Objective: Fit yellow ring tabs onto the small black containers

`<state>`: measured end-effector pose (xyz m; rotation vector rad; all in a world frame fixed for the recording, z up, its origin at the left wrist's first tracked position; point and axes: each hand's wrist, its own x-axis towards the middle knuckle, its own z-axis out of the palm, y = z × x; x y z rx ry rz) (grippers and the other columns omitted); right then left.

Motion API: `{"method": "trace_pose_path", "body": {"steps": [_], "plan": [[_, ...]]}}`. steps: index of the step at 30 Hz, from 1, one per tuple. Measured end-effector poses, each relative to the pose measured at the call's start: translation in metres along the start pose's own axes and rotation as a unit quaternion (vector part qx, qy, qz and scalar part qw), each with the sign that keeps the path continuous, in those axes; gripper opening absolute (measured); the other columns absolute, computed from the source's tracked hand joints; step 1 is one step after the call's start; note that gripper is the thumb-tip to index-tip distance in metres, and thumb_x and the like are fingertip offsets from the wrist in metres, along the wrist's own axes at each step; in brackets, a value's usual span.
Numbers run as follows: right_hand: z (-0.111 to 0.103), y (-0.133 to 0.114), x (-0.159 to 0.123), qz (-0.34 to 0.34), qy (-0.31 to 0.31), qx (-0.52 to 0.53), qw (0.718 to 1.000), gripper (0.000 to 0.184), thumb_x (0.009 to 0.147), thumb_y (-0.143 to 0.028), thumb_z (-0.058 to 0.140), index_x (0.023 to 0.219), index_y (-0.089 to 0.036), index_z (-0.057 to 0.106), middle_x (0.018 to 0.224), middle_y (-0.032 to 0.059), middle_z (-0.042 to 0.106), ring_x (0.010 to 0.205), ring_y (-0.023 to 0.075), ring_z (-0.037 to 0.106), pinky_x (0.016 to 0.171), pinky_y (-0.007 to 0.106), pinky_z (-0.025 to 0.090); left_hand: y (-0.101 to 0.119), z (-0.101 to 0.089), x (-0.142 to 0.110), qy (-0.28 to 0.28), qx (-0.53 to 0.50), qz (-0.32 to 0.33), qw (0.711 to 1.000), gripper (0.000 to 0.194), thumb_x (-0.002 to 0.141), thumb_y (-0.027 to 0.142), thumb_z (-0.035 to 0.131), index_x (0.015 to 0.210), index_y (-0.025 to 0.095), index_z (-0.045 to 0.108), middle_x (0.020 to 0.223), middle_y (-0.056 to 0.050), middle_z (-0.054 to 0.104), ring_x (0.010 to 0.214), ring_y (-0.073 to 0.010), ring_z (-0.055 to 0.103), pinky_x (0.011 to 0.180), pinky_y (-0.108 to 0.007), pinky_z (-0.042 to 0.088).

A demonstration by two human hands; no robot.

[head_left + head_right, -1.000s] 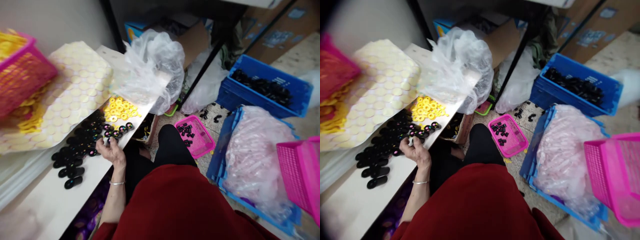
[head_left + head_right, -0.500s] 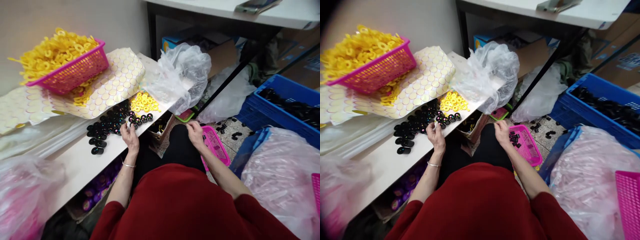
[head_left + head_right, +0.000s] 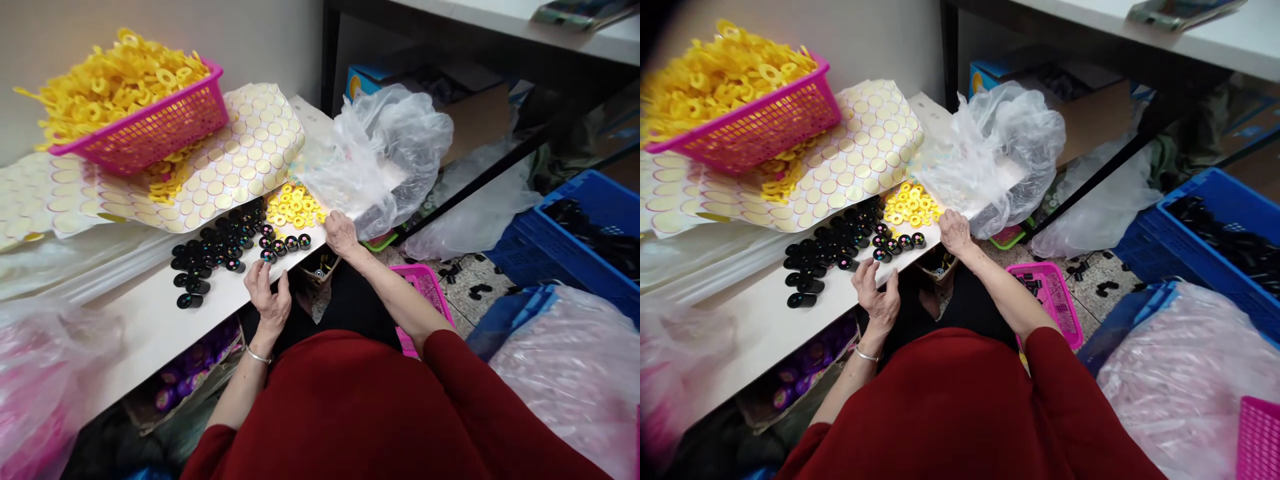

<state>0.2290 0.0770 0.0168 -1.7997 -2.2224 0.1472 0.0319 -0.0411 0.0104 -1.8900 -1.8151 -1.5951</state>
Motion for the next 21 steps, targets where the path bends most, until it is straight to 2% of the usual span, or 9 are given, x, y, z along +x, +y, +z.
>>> {"method": "trace_pose_path", "body": {"steps": [4, 7, 9, 11, 14, 17, 19, 21], "plan": [[0.0, 0.013, -0.005, 0.047, 0.047, 0.06, 0.996, 0.021, 0.089, -0.013, 0.035, 0.084, -0.014, 0.056, 0.09, 0.0141, 0.056, 0.083, 0.0223, 0.048, 0.071, 0.032, 0.034, 0.025, 0.013, 0.013, -0.036, -0.08, 0.026, 0.996, 0.019, 0.082, 0.022, 0.059, 0.1, 0.015, 0.06, 0.101, -0.012, 0.064, 0.093, -0.0182, 0.062, 0.077, -0.032, 0.052], [-0.012, 0.012, -0.02, 0.044, 0.056, 0.193, 0.979, 0.016, 0.088, -0.018, 0.039, 0.078, -0.017, 0.051, 0.08, 0.0074, 0.055, 0.074, 0.0177, 0.049, 0.068, 0.029, 0.035, 0.045, 0.027, 0.023, -0.082, -0.125, -0.02, 0.989, 0.02, 0.086, 0.026, 0.055, 0.101, 0.015, 0.062, 0.102, -0.01, 0.064, 0.077, -0.0129, 0.061, 0.072, -0.029, 0.052], [-0.027, 0.006, -0.034, -0.01, 0.001, 0.314, 0.949, 0.015, 0.087, -0.021, 0.043, 0.074, -0.019, 0.048, 0.068, 0.0009, 0.052, 0.064, 0.0135, 0.046, 0.063, 0.026, 0.035, 0.056, 0.032, 0.027, -0.124, -0.155, -0.068, 0.978, 0.024, 0.086, 0.031, 0.057, 0.103, 0.016, 0.064, 0.099, -0.009, 0.065, 0.072, -0.011, 0.059, 0.073, -0.028, 0.051], [-0.042, -0.001, -0.049, -0.061, -0.077, 0.409, 0.907, 0.016, 0.086, -0.024, 0.045, 0.071, -0.019, 0.046, 0.06, -0.003, 0.049, 0.058, 0.0106, 0.043, 0.059, 0.024, 0.035, 0.061, 0.034, 0.03, -0.168, -0.201, -0.121, 0.957, 0.022, 0.084, 0.033, 0.06, 0.096, 0.017, 0.067, 0.089, -0.006, 0.065, 0.072, -0.011, 0.059, 0.072, -0.027, 0.051], [-0.054, -0.008, -0.063, -0.054, -0.15, 0.488, 0.858, 0.017, 0.085, -0.026, 0.045, 0.07, -0.018, 0.046, 0.054, -0.0055, 0.045, 0.051, 0.0085, 0.04, 0.054, 0.022, 0.033, 0.061, 0.033, 0.032, -0.199, -0.28, -0.242, 0.908, 0.021, 0.078, 0.035, 0.066, 0.088, 0.017, 0.069, 0.072, -0.001, 0.063, 0.062, -0.0087, 0.056, 0.059, -0.022, 0.049], [-0.048, -0.01, -0.067, -0.023, -0.202, 0.537, 0.819, 0.016, 0.084, -0.027, 0.046, 0.07, -0.018, 0.046, 0.051, -0.0069, 0.044, 0.047, 0.0073, 0.039, 0.05, 0.021, 0.032, 0.057, 0.033, 0.033, -0.202, -0.327, -0.353, 0.853, 0.029, 0.069, 0.036, 0.073, 0.089, 0.015, 0.068, 0.067, 0.001, 0.061, 0.048, -0.0047, 0.048, 0.045, -0.017, 0.041], [-0.041, -0.012, -0.067, 0.003, -0.174, 0.55, 0.817, 0.015, 0.084, -0.026, 0.045, 0.072, -0.018, 0.048, 0.054, -0.0063, 0.046, 0.047, 0.007, 0.041, 0.051, 0.021, 0.034, 0.055, 0.035, 0.035, -0.207, -0.329, -0.377, 0.841, 0.027, 0.066, 0.035, 0.075, 0.082, 0.014, 0.068, 0.064, 0.001, 0.061, 0.046, -0.0039, 0.047, 0.042, -0.016, 0.038], [-0.037, -0.013, -0.067, 0.008, -0.114, 0.541, 0.833, 0.011, 0.083, -0.026, 0.049, 0.081, -0.016, 0.053, 0.066, -0.0035, 0.053, 0.053, 0.0071, 0.045, 0.054, 0.021, 0.037, 0.056, 0.039, 0.037, -0.198, -0.319, -0.377, 0.847, 0.025, 0.064, 0.033, 0.076, 0.077, 0.013, 0.067, 0.062, 0.002, 0.06, 0.047, -0.0039, 0.047, 0.043, -0.016, 0.038]]}}
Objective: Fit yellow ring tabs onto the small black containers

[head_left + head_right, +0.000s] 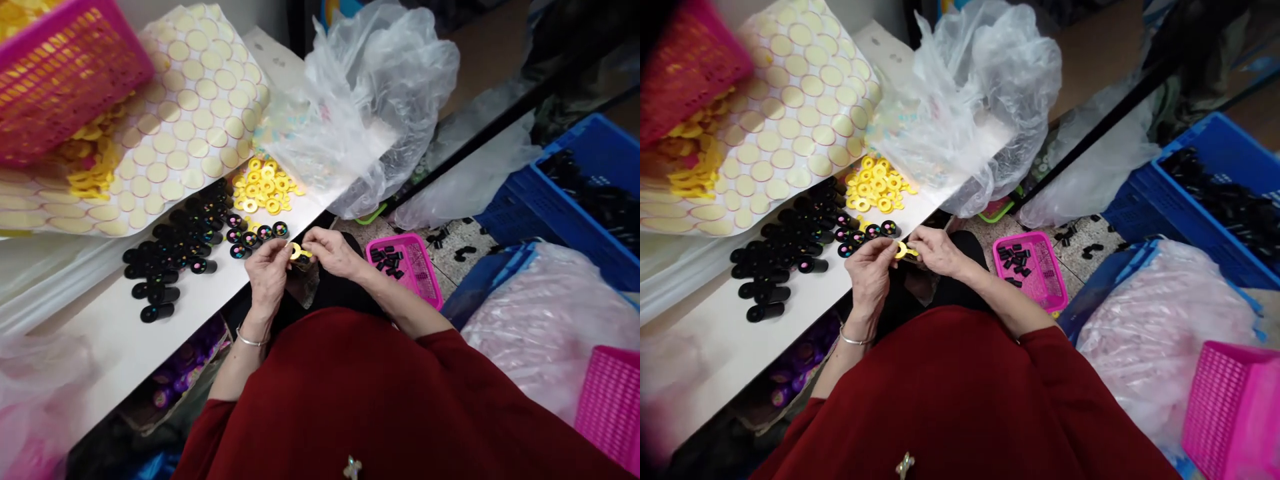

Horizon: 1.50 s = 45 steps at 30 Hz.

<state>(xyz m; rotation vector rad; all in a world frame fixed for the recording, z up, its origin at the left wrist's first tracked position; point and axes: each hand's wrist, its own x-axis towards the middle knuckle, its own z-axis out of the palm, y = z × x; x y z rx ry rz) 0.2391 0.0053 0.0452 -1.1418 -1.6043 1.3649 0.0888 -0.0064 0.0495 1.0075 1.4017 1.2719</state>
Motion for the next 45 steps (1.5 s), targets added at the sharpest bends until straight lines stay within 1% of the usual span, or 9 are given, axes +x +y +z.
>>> {"method": "trace_pose_path", "body": {"steps": [3, 9, 13, 16, 22, 26, 33, 40, 45], "plan": [[0.001, -0.001, -0.001, -0.074, 0.005, -0.068, 0.995, 0.022, 0.078, -0.025, 0.061, 0.097, -0.016, 0.057, 0.089, 0.0021, 0.059, 0.071, 0.0102, 0.053, 0.066, 0.023, 0.043, -0.002, 0.007, 0.002, 0.013, 0.004, 0.019, 1.0, 0.028, 0.06, 0.033, 0.078, 0.078, 0.014, 0.066, 0.065, 0.002, 0.062, 0.053, -0.0058, 0.053, 0.049, -0.017, 0.044], [0.002, -0.005, 0.005, -0.126, 0.001, -0.188, 0.974, 0.019, 0.086, -0.024, 0.054, 0.102, -0.014, 0.059, 0.089, 0.0055, 0.058, 0.083, 0.0153, 0.055, 0.076, 0.028, 0.044, -0.008, 0.008, 0.002, 0.033, 0.068, 0.091, 0.993, 0.028, 0.071, 0.038, 0.071, 0.085, 0.014, 0.066, 0.074, -0.001, 0.063, 0.066, -0.0099, 0.058, 0.063, -0.024, 0.05], [0.005, -0.004, 0.027, -0.146, 0.06, -0.24, 0.958, 0.027, 0.087, -0.033, 0.056, 0.109, -0.015, 0.057, 0.104, 0.0097, 0.057, 0.095, 0.0195, 0.052, 0.084, 0.033, 0.043, -0.007, -0.01, 0.011, 0.135, 0.252, 0.247, 0.926, 0.022, 0.08, 0.036, 0.062, 0.087, 0.015, 0.066, 0.094, -0.007, 0.063, 0.089, -0.0167, 0.057, 0.081, -0.033, 0.047], [0.008, -0.003, 0.044, -0.16, 0.039, -0.303, 0.939, 0.029, 0.085, -0.038, 0.059, 0.105, -0.016, 0.059, 0.109, 0.0105, 0.055, 0.1, 0.0224, 0.048, 0.088, 0.036, 0.041, -0.006, -0.022, 0.02, 0.161, 0.344, 0.275, 0.883, 0.019, 0.083, 0.033, 0.058, 0.085, 0.015, 0.066, 0.108, -0.011, 0.059, 0.101, -0.0214, 0.052, 0.092, -0.039, 0.041], [0.013, -0.006, 0.057, -0.117, -0.01, -0.387, 0.914, 0.024, 0.085, -0.034, 0.06, 0.099, -0.015, 0.06, 0.102, 0.0098, 0.057, 0.094, 0.0228, 0.048, 0.083, 0.035, 0.039, -0.001, -0.027, 0.034, 0.084, 0.393, 0.265, 0.876, 0.018, 0.085, 0.027, 0.049, 0.082, 0.018, 0.063, 0.11, -0.01, 0.058, 0.11, -0.0254, 0.042, 0.101, -0.044, 0.031], [0.016, -0.012, 0.056, -0.089, -0.026, -0.409, 0.908, 0.016, 0.086, -0.026, 0.055, 0.097, -0.015, 0.059, 0.097, 0.0087, 0.06, 0.09, 0.0219, 0.05, 0.078, 0.032, 0.039, 0.006, -0.029, 0.041, -0.012, 0.415, 0.265, 0.87, 0.016, 0.077, 0.028, 0.057, 0.09, 0.018, 0.062, 0.121, -0.011, 0.054, 0.116, -0.0296, 0.038, 0.102, -0.047, 0.027], [0.016, -0.019, 0.06, -0.071, -0.021, -0.45, 0.89, 0.02, 0.077, -0.016, 0.052, 0.095, -0.017, 0.06, 0.097, 0.0091, 0.062, 0.09, 0.0237, 0.052, 0.074, 0.033, 0.039, 0.012, -0.032, 0.049, -0.083, 0.512, 0.235, 0.822, 0.019, 0.072, 0.029, 0.063, 0.088, 0.019, 0.06, 0.117, -0.011, 0.056, 0.121, -0.0342, 0.035, 0.098, -0.051, 0.029], [0.007, -0.021, 0.06, -0.054, -0.023, -0.418, 0.906, 0.02, 0.078, -0.015, 0.05, 0.096, -0.017, 0.059, 0.101, 0.0077, 0.059, 0.091, 0.0213, 0.053, 0.072, 0.03, 0.039, 0.011, -0.024, 0.052, -0.016, 0.425, 0.274, 0.862, 0.021, 0.075, 0.028, 0.061, 0.093, 0.018, 0.06, 0.119, -0.011, 0.055, 0.116, -0.029, 0.041, 0.099, -0.045, 0.031], [0.002, -0.01, 0.064, -0.081, -0.022, -0.32, 0.944, 0.017, 0.079, -0.016, 0.05, 0.093, -0.014, 0.06, 0.094, 0.0061, 0.055, 0.087, 0.0177, 0.052, 0.073, 0.028, 0.039, 0.01, 0.0, 0.045, 0.034, 0.403, 0.247, 0.881, 0.018, 0.085, 0.022, 0.042, 0.082, 0.016, 0.059, 0.087, -0.008, 0.06, 0.085, -0.0184, 0.054, 0.082, -0.031, 0.04]]}}
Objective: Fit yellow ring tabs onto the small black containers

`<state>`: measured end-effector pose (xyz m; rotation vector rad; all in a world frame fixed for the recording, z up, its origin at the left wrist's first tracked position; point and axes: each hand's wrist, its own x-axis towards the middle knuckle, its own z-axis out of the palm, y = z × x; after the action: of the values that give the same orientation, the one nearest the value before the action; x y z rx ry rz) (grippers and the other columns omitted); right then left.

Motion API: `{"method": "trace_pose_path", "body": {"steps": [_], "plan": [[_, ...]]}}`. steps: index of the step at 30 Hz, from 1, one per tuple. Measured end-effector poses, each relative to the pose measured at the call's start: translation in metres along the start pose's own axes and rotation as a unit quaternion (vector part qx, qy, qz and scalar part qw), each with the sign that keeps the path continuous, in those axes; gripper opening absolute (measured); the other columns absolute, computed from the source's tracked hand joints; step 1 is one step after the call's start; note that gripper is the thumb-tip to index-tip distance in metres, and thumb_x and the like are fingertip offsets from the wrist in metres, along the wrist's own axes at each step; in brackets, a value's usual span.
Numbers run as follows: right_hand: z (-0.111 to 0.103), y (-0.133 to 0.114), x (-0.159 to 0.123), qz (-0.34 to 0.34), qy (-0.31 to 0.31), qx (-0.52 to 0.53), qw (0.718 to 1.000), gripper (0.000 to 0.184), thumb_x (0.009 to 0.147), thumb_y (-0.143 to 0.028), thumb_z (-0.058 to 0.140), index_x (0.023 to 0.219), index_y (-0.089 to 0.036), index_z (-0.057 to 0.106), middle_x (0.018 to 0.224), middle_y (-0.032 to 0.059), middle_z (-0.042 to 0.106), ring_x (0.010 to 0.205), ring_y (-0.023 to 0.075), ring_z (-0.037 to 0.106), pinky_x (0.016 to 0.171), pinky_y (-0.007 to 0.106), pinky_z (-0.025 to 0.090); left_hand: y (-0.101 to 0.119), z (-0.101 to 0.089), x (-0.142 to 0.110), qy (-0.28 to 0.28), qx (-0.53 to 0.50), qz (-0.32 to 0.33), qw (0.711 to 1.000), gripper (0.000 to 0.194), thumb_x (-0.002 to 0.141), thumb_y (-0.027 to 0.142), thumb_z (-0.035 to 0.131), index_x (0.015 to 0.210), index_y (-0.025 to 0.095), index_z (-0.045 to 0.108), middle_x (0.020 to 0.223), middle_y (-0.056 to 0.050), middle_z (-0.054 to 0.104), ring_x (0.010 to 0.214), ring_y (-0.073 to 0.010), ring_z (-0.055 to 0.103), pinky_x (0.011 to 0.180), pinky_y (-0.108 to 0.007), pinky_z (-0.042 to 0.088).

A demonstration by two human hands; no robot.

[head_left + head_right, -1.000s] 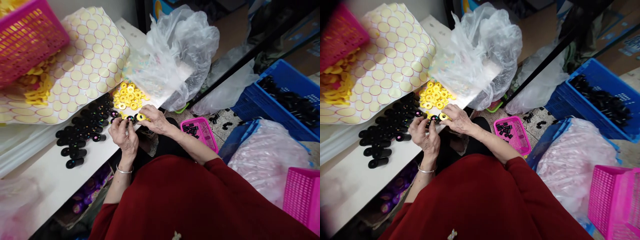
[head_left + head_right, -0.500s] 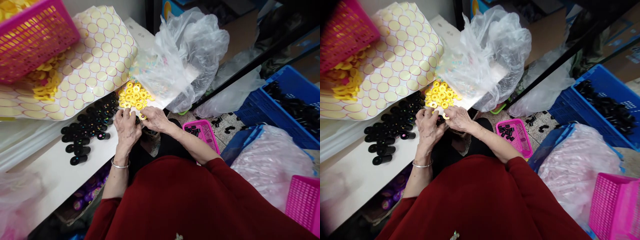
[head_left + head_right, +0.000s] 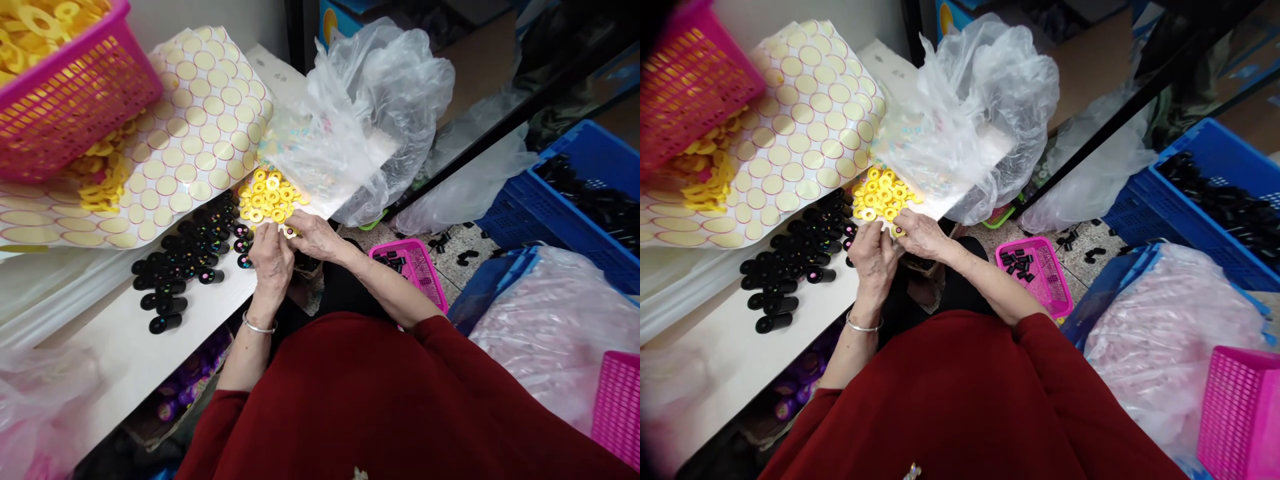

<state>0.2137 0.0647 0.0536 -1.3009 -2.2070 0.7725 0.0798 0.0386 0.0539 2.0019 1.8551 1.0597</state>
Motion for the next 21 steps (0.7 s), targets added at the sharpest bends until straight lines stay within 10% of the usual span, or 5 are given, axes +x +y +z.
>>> {"method": "trace_pose_path", "body": {"steps": [8, 21], "plan": [[0.015, 0.023, 0.005, -0.027, 0.062, 0.132, 0.989, 0.02, 0.075, -0.014, 0.052, 0.092, -0.012, 0.063, 0.084, 0.0022, 0.053, 0.081, 0.0144, 0.051, 0.074, 0.026, 0.038, 0.015, 0.009, 0.009, -0.078, 0.099, -0.069, 0.99, 0.023, 0.083, 0.02, 0.045, 0.06, 0.017, 0.05, 0.06, -0.002, 0.051, 0.06, -0.0138, 0.046, 0.062, -0.028, 0.03], [0.004, 0.013, -0.002, 0.041, 0.068, 0.04, 0.996, 0.021, 0.076, -0.012, 0.048, 0.091, -0.014, 0.063, 0.094, 0.0071, 0.059, 0.083, 0.0173, 0.054, 0.073, 0.028, 0.04, 0.022, 0.014, 0.014, -0.122, 0.063, -0.061, 0.989, 0.028, 0.083, 0.021, 0.045, 0.056, 0.018, 0.044, 0.052, 0.001, 0.043, 0.054, -0.0117, 0.036, 0.059, -0.027, 0.026]]}}
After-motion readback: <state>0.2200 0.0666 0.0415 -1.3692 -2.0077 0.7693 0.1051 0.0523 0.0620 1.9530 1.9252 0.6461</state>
